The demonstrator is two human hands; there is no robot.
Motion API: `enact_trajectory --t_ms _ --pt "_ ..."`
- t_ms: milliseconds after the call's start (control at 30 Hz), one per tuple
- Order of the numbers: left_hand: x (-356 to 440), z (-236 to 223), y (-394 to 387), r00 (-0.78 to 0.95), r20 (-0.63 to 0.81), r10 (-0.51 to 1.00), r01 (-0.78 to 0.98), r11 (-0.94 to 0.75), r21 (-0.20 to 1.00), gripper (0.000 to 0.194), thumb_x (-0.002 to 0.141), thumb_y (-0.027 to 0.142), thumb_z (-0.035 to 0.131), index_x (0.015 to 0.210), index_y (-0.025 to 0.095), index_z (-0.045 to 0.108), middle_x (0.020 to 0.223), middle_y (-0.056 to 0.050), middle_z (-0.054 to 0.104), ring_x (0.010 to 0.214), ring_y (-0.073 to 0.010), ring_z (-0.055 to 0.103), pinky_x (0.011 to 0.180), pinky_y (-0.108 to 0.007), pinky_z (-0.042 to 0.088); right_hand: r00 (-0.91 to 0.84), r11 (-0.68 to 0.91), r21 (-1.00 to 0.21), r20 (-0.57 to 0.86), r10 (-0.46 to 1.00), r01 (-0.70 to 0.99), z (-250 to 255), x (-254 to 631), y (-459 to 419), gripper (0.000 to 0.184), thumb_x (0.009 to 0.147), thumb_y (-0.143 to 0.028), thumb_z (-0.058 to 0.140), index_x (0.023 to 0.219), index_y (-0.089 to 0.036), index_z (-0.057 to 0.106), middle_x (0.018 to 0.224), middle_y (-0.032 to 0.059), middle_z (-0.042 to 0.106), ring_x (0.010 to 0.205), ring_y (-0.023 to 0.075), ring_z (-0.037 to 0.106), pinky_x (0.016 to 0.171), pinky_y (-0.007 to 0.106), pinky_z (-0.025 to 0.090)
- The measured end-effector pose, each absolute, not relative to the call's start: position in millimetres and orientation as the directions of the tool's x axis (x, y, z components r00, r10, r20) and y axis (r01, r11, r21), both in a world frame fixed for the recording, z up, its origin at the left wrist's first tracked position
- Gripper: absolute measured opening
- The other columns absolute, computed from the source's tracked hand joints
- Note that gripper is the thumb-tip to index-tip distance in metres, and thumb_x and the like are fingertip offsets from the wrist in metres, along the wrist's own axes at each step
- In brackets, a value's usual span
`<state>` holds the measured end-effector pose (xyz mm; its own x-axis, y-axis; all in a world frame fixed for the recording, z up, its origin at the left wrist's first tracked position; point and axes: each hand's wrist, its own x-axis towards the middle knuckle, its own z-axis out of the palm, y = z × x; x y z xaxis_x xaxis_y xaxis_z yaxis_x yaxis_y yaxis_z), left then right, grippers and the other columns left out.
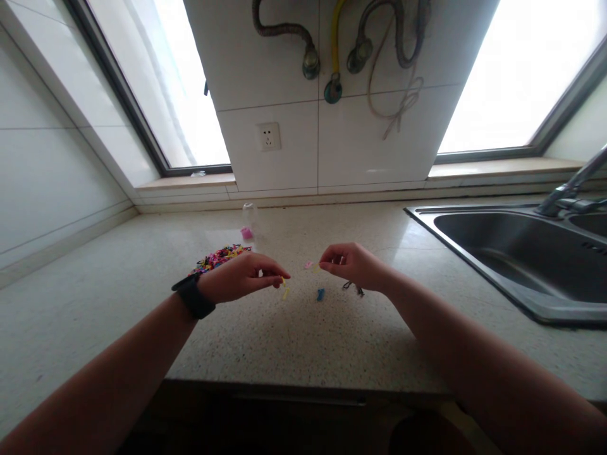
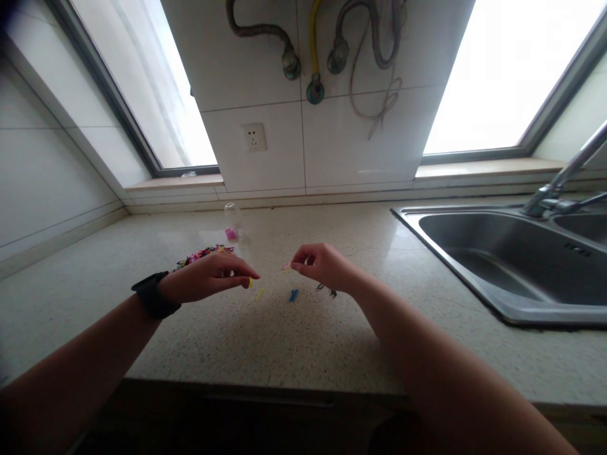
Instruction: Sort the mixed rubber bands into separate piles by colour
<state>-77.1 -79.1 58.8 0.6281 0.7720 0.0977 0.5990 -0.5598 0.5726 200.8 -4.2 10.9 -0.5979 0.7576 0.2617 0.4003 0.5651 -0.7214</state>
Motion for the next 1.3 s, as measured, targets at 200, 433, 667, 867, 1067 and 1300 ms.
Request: enact_trajectory --t_ms 200,433,667,867,1067,1300 --pt "-78.1 43.9 -71.5 0.704 0.09 0.705 0.607 -0.662 0.44 0.026 0.094 0.026 0.055 0.114 0.023 0.07 0.097 -0.005 0.072 0.086 -0.0151 0.064 0.08 -0.027 0.046 -0.608 0.57 -0.709 0.248 0.754 0.416 7.1 200.7 -1.6 0.025 0.084 -0.04 0.063 0.084 -0.016 0.07 0.066 0.0009 0.06 0.058 0.0102 0.049 0.052 0.025 0.037" --pt "-81.6 26.1 -65.7 0.707 0.093 0.701 0.63 -0.683 0.37 0.026 0.094 0.03 0.054 0.112 0.027 0.072 0.089 -0.004 0.066 0.078 -0.0146 0.06 0.073 -0.026 0.044 -0.615 0.567 -0.721 0.249 0.748 0.397 6.2 201.3 -1.1 0.026 0.084 -0.04 0.063 0.085 -0.015 0.069 0.065 0.0007 0.059 0.058 0.0099 0.048 0.052 0.024 0.037" --pt "-84.7 16.4 -62.8 0.699 0.088 0.71 0.635 -0.673 0.38 0.027 0.094 0.03 0.053 0.115 0.029 0.071 0.088 -0.004 0.064 0.077 -0.0144 0.058 0.072 -0.026 0.043 -0.617 0.571 -0.719 0.252 0.746 0.396 8.4 202.3 -2.7 0.027 0.084 -0.041 0.062 0.085 -0.015 0.069 0.066 0.0003 0.058 0.058 0.0097 0.047 0.052 0.024 0.036" --pt "-86.8 14.4 -61.7 0.693 0.117 0.711 0.637 -0.68 0.363 0.028 0.095 0.03 0.052 0.116 0.028 0.07 0.09 -0.005 0.064 0.08 -0.0151 0.058 0.074 -0.027 0.043 -0.62 0.581 -0.712 0.26 0.74 0.395 11.2 201.7 -4.6 0.026 0.084 -0.04 0.062 0.085 -0.015 0.069 0.066 0.0003 0.059 0.059 0.0098 0.048 0.054 0.024 0.038" --pt "-86.2 14.7 -62.4 0.68 0.135 0.721 0.632 -0.669 0.391 0.027 0.094 0.033 0.053 0.113 0.026 0.072 0.089 -0.005 0.065 0.079 -0.0151 0.058 0.074 -0.027 0.043 -0.619 0.584 -0.696 0.252 0.744 0.418 12.1 202.1 -5.7 0.025 0.084 -0.039 0.063 0.086 -0.015 0.07 0.066 0.0005 0.059 0.059 0.0099 0.049 0.053 0.024 0.037" --pt "-86.4 11.6 -62.1 0.671 0.129 0.73 0.652 -0.664 0.366 0.03 0.093 0.036 0.054 0.117 0.026 0.069 0.09 -0.005 0.065 0.079 -0.0154 0.059 0.075 -0.027 0.044 -0.624 0.59 -0.687 0.251 0.74 0.423 13.3 202.1 -6.4 0.023 0.084 -0.038 0.063 0.086 -0.016 0.071 0.066 0.0007 0.06 0.059 0.0101 0.049 0.053 0.024 0.038"
